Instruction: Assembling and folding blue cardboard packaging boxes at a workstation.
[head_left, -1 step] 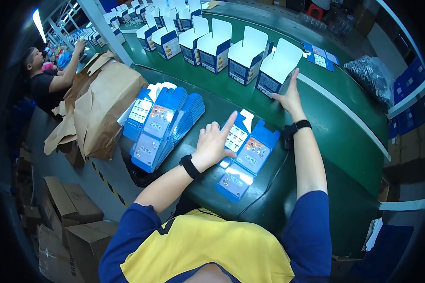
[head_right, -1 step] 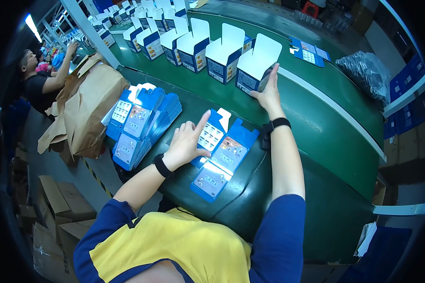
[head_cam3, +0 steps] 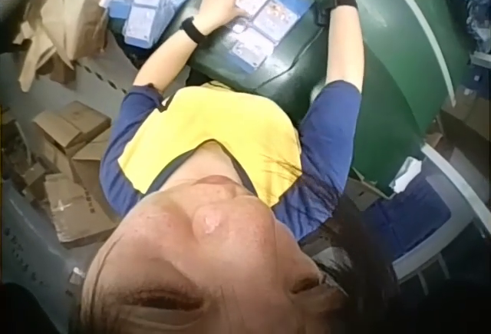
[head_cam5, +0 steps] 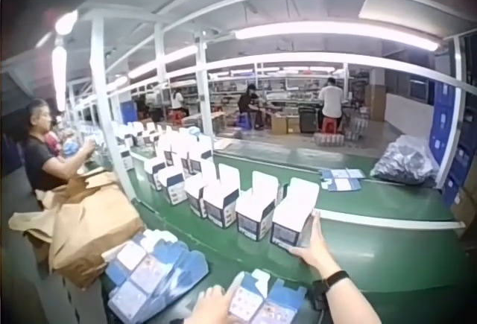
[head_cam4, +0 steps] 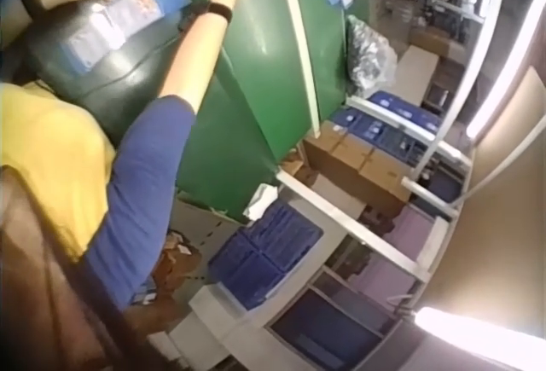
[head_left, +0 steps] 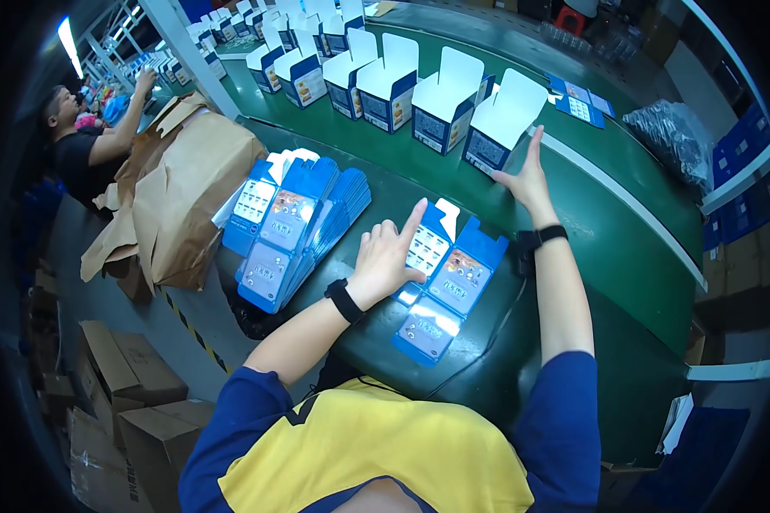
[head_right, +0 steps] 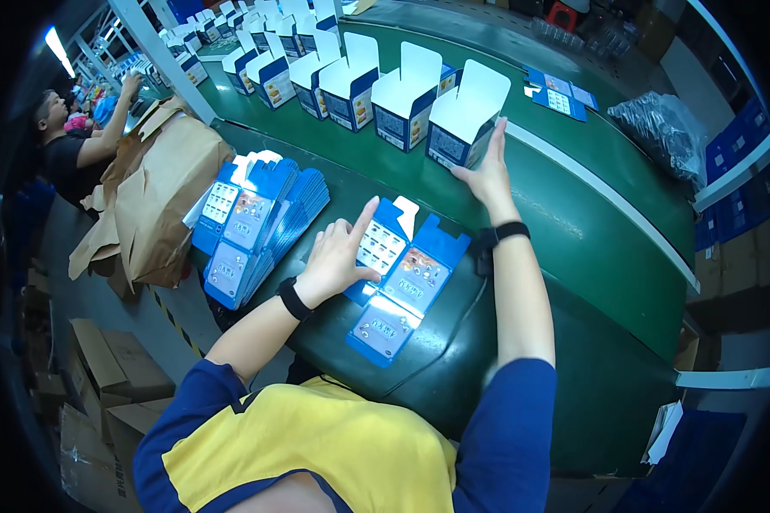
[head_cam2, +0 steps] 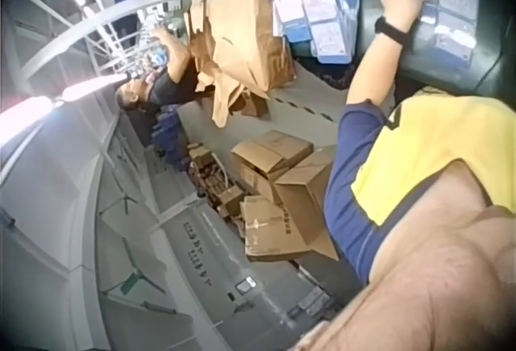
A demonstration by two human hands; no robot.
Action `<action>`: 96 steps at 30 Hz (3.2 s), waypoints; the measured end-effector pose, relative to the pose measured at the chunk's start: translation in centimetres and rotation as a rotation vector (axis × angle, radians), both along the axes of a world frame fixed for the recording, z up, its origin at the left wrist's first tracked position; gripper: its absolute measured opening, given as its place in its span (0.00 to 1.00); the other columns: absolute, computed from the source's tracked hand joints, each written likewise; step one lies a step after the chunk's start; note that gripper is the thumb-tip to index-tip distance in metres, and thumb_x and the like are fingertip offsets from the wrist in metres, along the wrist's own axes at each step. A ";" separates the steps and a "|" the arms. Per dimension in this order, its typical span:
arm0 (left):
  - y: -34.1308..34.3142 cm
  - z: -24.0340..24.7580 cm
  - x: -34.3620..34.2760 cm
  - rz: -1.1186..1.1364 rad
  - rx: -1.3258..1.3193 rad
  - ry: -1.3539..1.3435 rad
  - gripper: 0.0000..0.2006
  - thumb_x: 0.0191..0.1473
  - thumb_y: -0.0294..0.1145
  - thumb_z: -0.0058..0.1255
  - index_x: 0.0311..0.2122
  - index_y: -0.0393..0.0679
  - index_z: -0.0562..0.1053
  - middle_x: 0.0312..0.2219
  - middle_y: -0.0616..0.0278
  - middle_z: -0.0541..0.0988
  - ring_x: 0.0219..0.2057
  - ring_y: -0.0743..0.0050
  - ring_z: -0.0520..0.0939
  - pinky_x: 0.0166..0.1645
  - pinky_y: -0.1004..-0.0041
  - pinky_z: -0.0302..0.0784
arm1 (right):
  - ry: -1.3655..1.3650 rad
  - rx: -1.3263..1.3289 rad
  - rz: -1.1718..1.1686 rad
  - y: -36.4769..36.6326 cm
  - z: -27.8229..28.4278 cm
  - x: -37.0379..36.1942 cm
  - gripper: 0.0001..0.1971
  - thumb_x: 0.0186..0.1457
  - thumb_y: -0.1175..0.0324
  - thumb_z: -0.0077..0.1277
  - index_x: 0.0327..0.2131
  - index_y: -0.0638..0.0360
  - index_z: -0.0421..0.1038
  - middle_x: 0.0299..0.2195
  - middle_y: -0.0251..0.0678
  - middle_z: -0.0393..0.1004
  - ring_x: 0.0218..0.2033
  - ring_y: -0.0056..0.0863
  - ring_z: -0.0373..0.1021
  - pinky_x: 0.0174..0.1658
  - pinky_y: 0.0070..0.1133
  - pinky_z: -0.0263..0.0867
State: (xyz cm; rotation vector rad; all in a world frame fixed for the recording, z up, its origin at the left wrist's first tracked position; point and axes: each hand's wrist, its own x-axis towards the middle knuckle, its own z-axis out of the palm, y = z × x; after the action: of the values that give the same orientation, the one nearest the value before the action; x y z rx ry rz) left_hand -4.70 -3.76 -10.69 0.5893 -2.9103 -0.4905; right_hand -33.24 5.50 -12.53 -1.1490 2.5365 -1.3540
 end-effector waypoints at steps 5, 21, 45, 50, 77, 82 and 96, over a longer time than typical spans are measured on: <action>-1.2 1.0 0.9 0.072 0.190 0.038 0.50 0.39 0.29 0.64 0.64 0.50 0.45 0.34 0.54 0.73 0.36 0.61 0.74 0.45 0.65 0.68 | -0.528 -0.030 0.017 7.0 1.2 8.3 0.53 0.47 0.68 0.58 0.63 0.56 0.23 0.62 0.56 0.43 0.61 0.38 0.49 0.58 0.31 0.51; 0.9 7.7 0.3 -0.150 1.099 1.026 0.34 0.52 0.44 0.53 0.58 0.35 0.55 0.45 0.55 0.72 0.48 0.69 0.72 0.55 0.70 0.64 | 0.480 -0.225 0.618 8.3 9.4 19.0 0.40 0.40 0.66 0.63 0.58 0.59 0.55 0.52 0.49 0.64 0.54 0.43 0.62 0.49 0.27 0.66; -0.1 8.7 0.1 -0.764 0.209 0.875 0.51 0.35 0.28 0.64 0.63 0.60 0.45 0.50 0.49 0.62 0.52 0.43 0.65 0.60 0.45 0.52 | -0.177 -0.620 0.637 10.4 11.5 18.6 0.69 0.20 0.55 0.74 0.63 0.62 0.34 0.53 0.44 0.60 0.56 0.35 0.57 0.58 0.30 0.52; 1.7 8.4 0.2 -0.734 0.247 0.845 0.45 0.33 0.28 0.65 0.59 0.64 0.58 0.50 0.48 0.61 0.53 0.45 0.65 0.59 0.45 0.53 | -0.377 -0.694 0.405 10.0 11.4 19.0 0.56 0.33 0.57 0.69 0.61 0.64 0.43 0.55 0.44 0.59 0.57 0.33 0.56 0.59 0.29 0.51; 1.9 9.2 -0.2 -0.761 0.401 0.883 0.36 0.32 0.32 0.67 0.50 0.58 0.63 0.51 0.48 0.63 0.51 0.46 0.67 0.58 0.41 0.50 | -0.049 -0.644 0.241 8.8 12.1 18.8 0.26 0.44 0.67 0.60 0.50 0.57 0.69 0.53 0.47 0.65 0.51 0.42 0.65 0.54 0.28 0.60; 2.0 9.7 -0.1 -0.769 0.297 0.785 0.38 0.31 0.31 0.66 0.52 0.60 0.63 0.49 0.51 0.64 0.51 0.50 0.68 0.57 0.35 0.46 | 0.014 -0.437 0.305 9.1 10.9 18.1 0.29 0.40 0.67 0.62 0.50 0.57 0.68 0.52 0.45 0.66 0.49 0.39 0.67 0.52 0.27 0.63; 4.0 9.3 -1.3 -0.709 0.374 0.745 0.41 0.38 0.38 0.63 0.59 0.52 0.56 0.53 0.48 0.57 0.58 0.42 0.59 0.59 0.38 0.45 | -0.268 -0.723 0.235 9.4 11.1 19.1 0.39 0.58 0.43 0.36 0.61 0.66 0.42 0.52 0.50 0.65 0.47 0.32 0.68 0.49 0.23 0.62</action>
State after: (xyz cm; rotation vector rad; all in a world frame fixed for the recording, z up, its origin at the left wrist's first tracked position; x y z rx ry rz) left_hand -5.98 0.22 -1.42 -0.5398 -2.2137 -1.0624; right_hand -14.11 14.88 -1.42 -1.1767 1.6907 -2.2456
